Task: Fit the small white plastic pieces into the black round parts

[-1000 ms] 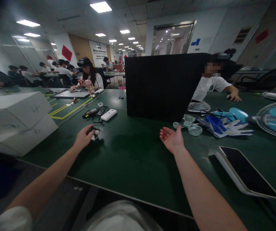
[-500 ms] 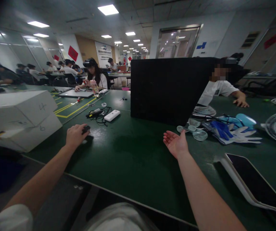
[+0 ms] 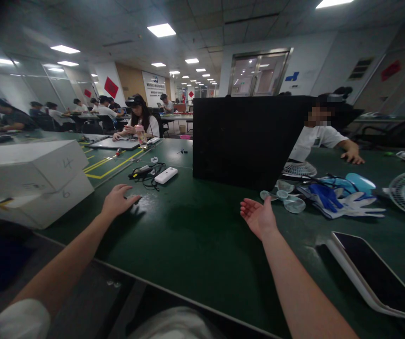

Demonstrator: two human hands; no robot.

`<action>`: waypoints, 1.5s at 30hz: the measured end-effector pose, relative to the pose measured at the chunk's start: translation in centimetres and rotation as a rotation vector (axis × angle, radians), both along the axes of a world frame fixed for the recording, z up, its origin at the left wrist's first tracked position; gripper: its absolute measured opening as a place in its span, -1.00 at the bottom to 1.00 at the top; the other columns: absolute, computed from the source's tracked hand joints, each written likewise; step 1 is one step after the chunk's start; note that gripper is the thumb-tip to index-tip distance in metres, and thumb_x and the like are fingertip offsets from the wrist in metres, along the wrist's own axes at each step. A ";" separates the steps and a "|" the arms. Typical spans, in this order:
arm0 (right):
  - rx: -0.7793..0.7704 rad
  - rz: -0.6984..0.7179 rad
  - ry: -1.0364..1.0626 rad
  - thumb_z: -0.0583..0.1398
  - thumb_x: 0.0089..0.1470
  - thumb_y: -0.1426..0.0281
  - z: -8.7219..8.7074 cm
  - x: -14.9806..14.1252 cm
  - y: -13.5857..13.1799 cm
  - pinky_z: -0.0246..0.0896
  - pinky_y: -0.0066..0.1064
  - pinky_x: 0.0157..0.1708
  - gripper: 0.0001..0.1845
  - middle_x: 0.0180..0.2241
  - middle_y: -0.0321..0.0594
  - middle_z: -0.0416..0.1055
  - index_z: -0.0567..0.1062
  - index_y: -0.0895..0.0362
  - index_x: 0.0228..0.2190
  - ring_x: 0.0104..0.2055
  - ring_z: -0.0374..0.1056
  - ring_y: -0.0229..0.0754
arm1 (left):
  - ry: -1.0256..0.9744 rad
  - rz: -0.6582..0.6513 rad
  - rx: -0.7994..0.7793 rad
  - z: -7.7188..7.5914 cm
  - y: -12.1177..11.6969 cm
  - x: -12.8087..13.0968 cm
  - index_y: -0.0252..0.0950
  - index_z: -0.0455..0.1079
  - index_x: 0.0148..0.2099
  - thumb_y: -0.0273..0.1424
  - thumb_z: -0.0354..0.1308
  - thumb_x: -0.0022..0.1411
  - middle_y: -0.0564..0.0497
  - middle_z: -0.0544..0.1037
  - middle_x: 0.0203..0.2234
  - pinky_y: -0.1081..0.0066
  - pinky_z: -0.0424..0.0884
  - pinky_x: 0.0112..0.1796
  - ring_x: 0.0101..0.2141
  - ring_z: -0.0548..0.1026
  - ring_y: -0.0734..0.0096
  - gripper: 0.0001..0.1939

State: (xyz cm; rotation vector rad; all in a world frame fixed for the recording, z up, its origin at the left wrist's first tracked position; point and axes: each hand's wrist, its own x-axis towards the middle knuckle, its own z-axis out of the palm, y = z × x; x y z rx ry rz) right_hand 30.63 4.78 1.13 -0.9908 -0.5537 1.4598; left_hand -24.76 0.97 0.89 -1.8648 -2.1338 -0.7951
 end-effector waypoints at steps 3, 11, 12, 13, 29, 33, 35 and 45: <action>0.001 0.004 -0.004 -0.18 0.28 -0.16 0.0 0.0 0.0 0.45 -0.20 -0.40 -0.25 -0.34 0.03 0.56 0.53 0.11 -0.22 -0.37 0.49 -0.03 | 0.022 0.001 -0.230 0.4 1.4 0.0 -0.20 0.50 0.13 0.12 0.09 0.20 -0.18 0.58 0.03 0.21 0.43 -0.06 -0.03 0.54 -0.01 -0.36; 0.009 0.033 0.012 -0.18 0.31 -0.12 -0.1 0.0 0.0 0.44 -0.24 -0.41 -0.28 -0.38 -0.01 0.57 0.53 0.11 -0.25 -0.40 0.49 -0.07 | 0.218 0.001 -0.544 4.1 4.8 0.1 -0.11 0.50 0.16 0.19 0.09 0.11 -0.17 0.62 0.00 0.20 0.43 -0.06 -0.02 0.56 -0.10 -0.28; 0.013 0.037 0.009 -0.18 0.31 -0.13 -0.2 0.0 0.1 0.45 -0.23 -0.41 -0.28 -0.38 -0.01 0.58 0.53 0.11 -0.25 -0.40 0.49 -0.06 | 0.216 0.014 -0.533 4.5 5.1 0.2 -0.12 0.51 0.15 0.20 0.09 0.11 -0.18 0.62 0.00 0.20 0.43 -0.06 -0.03 0.56 -0.09 -0.28; 0.016 0.042 0.005 -0.18 0.31 -0.13 -0.2 0.1 0.1 0.45 -0.22 -0.40 -0.28 -0.37 -0.01 0.58 0.53 0.10 -0.24 -0.39 0.50 -0.06 | 0.210 0.030 -0.512 4.7 5.4 0.3 -0.13 0.52 0.13 0.20 0.08 0.11 -0.19 0.62 0.00 0.21 0.43 -0.06 -0.03 0.56 -0.09 -0.29; -0.013 0.046 -0.061 -0.14 0.32 -0.11 -0.1 -0.4 0.3 0.45 -0.28 -0.41 -0.30 -0.38 -0.02 0.58 0.54 0.12 -0.30 -0.39 0.49 -0.10 | 0.044 -0.011 -0.176 1.4 5.7 -0.4 -0.27 0.36 0.28 0.27 0.03 0.17 -0.24 0.40 0.22 0.18 0.32 0.13 0.16 0.40 -0.05 -0.12; -0.002 0.049 -0.089 -0.13 0.32 -0.11 -0.1 -0.5 0.2 0.45 -0.28 -0.40 -0.32 -0.38 -0.02 0.58 0.54 0.11 -0.29 -0.39 0.49 -0.10 | -0.005 -0.211 -0.517 2.1 9.0 -0.9 -0.18 0.37 0.30 0.30 0.12 0.05 -0.16 0.45 0.21 0.26 0.36 0.09 0.13 0.46 0.00 -0.08; -0.004 0.046 -0.093 -0.13 0.32 -0.10 0.0 -0.6 0.1 0.44 -0.29 -0.41 -0.33 -0.39 -0.03 0.58 0.54 0.11 -0.30 -0.40 0.49 -0.10 | -0.049 -0.227 -0.604 2.1 9.8 -0.5 -0.12 0.39 0.28 0.31 0.12 0.04 -0.12 0.53 0.14 0.29 0.42 0.01 0.04 0.53 0.03 -0.09; -0.001 0.064 -0.103 -0.14 0.33 -0.09 -0.4 -0.4 0.2 0.44 -0.31 -0.40 -0.30 -0.37 -0.04 0.58 0.55 0.13 -0.31 -0.40 0.48 -0.13 | -0.005 -0.098 -0.444 0.6 7.9 1.2 -0.08 0.48 0.18 0.22 0.06 0.16 -0.10 0.62 -0.02 0.24 0.43 -0.05 -0.01 0.55 0.01 -0.28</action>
